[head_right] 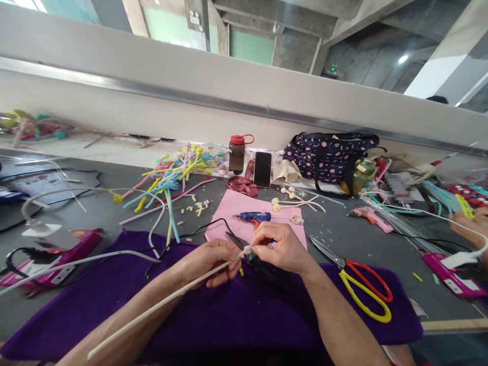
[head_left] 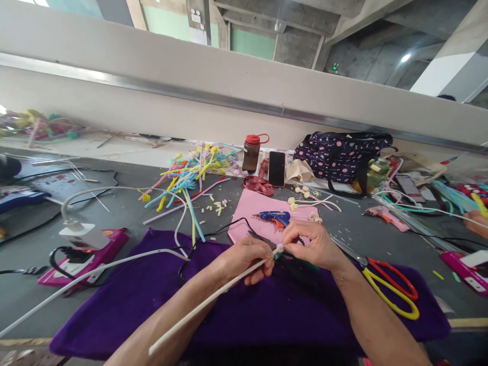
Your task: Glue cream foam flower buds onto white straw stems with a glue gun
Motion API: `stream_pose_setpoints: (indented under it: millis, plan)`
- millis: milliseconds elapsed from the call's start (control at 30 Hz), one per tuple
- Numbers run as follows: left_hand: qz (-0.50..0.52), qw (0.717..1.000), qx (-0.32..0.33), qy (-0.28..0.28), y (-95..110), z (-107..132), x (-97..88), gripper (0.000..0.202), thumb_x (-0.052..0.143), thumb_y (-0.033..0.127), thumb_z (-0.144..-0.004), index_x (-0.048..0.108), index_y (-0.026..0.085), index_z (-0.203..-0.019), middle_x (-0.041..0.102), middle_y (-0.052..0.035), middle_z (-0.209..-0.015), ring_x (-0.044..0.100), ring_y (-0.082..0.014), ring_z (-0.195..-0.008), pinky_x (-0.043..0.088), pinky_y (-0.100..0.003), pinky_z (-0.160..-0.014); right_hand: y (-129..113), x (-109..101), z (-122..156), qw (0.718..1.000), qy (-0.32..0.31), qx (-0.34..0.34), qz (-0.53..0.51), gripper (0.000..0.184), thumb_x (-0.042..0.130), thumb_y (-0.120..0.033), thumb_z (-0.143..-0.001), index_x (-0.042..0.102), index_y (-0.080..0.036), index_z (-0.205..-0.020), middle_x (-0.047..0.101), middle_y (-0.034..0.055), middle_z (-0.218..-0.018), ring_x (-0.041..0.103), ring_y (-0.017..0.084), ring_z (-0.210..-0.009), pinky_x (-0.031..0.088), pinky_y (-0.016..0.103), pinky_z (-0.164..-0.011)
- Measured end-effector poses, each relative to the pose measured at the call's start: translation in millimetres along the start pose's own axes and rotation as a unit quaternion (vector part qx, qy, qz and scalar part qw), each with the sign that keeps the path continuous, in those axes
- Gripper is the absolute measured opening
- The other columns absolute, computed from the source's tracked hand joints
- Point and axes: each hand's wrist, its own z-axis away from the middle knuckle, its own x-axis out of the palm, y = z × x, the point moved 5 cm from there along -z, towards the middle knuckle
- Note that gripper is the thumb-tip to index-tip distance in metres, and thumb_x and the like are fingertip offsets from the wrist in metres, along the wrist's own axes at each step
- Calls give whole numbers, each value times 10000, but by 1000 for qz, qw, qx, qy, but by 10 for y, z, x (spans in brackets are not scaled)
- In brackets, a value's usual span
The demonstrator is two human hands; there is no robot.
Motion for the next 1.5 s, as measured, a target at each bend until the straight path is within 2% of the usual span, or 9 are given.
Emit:
stream_pose_setpoints:
  millis: [233,500,633,833,1000,1267,1500]
  plan:
    - [24,1000,3,-13,8,5,-6,188,451,189,-680,536,103,-536,564,-20,-507,398,-57,-266,232,-168,-246,27,-8,3,1000,7,-14,1,168,555,-43,-731,665,-168,-758,629,33,-755,578,147,-704,451,279,-686]
    - [38,999,2,-29,-7,-1,-16,194,444,192,-692,539,100,-550,562,-27,-519,405,-62,-274,226,-166,-241,78,-30,13,999,32,3,-13,153,554,-72,-742,665,-177,-750,629,31,-757,569,154,-703,443,294,-698]
    - [27,999,4,-28,-22,-4,-24,216,424,181,-710,543,99,-549,553,-26,-510,400,-62,-276,254,-167,-248,113,-50,11,997,59,31,-38,148,550,-116,-760,676,-183,-798,628,32,-773,562,150,-700,433,276,-655]
    - [31,999,-3,-33,-37,-7,-6,187,431,174,-693,536,104,-555,561,-26,-518,401,-63,-277,238,-171,-248,165,40,10,987,16,101,-120,143,559,-211,-778,688,-175,-829,629,39,-818,559,137,-690,425,242,-591]
    - [7,1000,-16,-26,-27,-9,13,171,463,185,-674,533,106,-540,558,-23,-501,407,-66,-276,235,-170,-251,196,75,3,978,20,144,-149,150,589,-274,-763,685,-159,-768,613,28,-740,528,121,-630,408,219,-533]
    - [-12,999,-24,-19,-15,1,28,170,464,187,-670,537,108,-538,555,-14,-493,404,-60,-276,247,-163,-252,223,138,10,970,-4,144,-194,145,607,-275,-746,674,-148,-761,603,34,-765,524,116,-622,414,222,-531]
    - [-8,1000,-19,-12,-14,8,40,174,453,177,-671,535,104,-535,553,-16,-490,393,-56,-269,234,-165,-253,216,156,8,972,-9,136,-190,109,589,-204,-756,651,-133,-700,598,31,-752,522,108,-616,417,233,-557]
